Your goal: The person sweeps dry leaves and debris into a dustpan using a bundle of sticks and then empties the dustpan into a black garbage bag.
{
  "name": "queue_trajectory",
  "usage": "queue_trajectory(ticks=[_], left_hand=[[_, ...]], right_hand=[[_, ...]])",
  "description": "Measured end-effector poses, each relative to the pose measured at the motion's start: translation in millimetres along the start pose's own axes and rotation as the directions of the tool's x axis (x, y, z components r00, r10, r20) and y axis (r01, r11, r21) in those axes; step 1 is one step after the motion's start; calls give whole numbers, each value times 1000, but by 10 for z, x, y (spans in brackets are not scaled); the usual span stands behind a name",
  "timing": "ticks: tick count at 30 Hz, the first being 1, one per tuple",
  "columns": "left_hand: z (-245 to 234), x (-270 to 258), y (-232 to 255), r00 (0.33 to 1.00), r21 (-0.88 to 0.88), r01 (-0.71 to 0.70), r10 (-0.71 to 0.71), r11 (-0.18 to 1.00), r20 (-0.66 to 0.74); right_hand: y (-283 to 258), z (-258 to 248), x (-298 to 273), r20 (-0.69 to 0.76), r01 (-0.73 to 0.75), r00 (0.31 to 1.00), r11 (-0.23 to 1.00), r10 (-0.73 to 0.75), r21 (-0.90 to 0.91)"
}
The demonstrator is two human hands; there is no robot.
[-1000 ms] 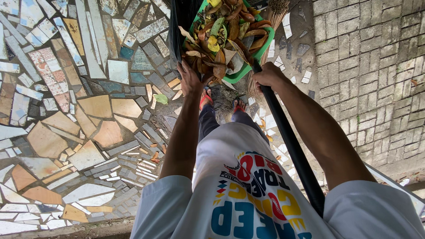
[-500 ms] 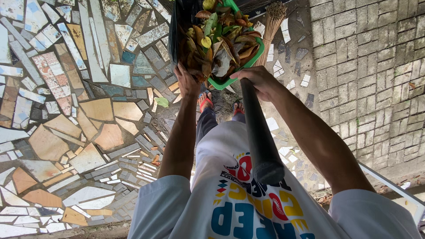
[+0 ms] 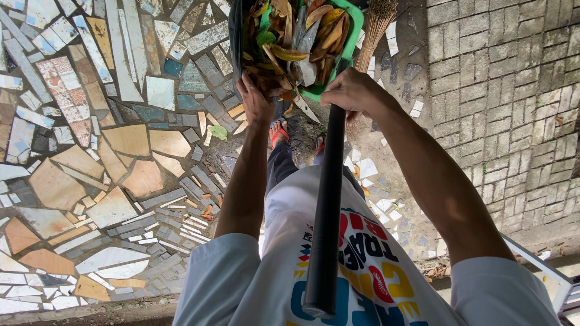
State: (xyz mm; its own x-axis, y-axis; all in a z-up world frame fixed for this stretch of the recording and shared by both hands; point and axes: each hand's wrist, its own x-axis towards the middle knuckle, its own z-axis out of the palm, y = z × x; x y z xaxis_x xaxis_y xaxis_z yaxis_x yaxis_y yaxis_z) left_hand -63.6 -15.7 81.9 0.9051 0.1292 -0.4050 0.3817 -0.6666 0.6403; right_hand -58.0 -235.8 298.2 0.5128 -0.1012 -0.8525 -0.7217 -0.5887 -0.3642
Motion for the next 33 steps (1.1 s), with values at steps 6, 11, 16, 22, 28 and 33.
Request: queue_trajectory(ticks=[6,11,16,22,28,33], left_hand=[[33,-34,-59,991,-51,-105,100,993,-93],[263,75,-457,926,-66,-336,317,939,-204],[362,253,-697,921,-59,-324,301,944,-246],[200,198,-725,796,-54,-543,494,838,-349],[113,176,-679,809,-146,-524,436,839,-395],[-58,153,-427,884,-136,-386,324,912,-338]], right_hand=[[-361,37,-231,63,43,998,965,-28,-258],[-414,149,-271,91,285,956,956,-279,-66],[-257,301,-265,207,620,778,780,-594,-90],[-295,786,-438,28,810,533,500,-846,-307],[-556,1017,-687,124,646,657,470,-744,-602],[-736,1071,-738,65,665,527,364,-847,-652]])
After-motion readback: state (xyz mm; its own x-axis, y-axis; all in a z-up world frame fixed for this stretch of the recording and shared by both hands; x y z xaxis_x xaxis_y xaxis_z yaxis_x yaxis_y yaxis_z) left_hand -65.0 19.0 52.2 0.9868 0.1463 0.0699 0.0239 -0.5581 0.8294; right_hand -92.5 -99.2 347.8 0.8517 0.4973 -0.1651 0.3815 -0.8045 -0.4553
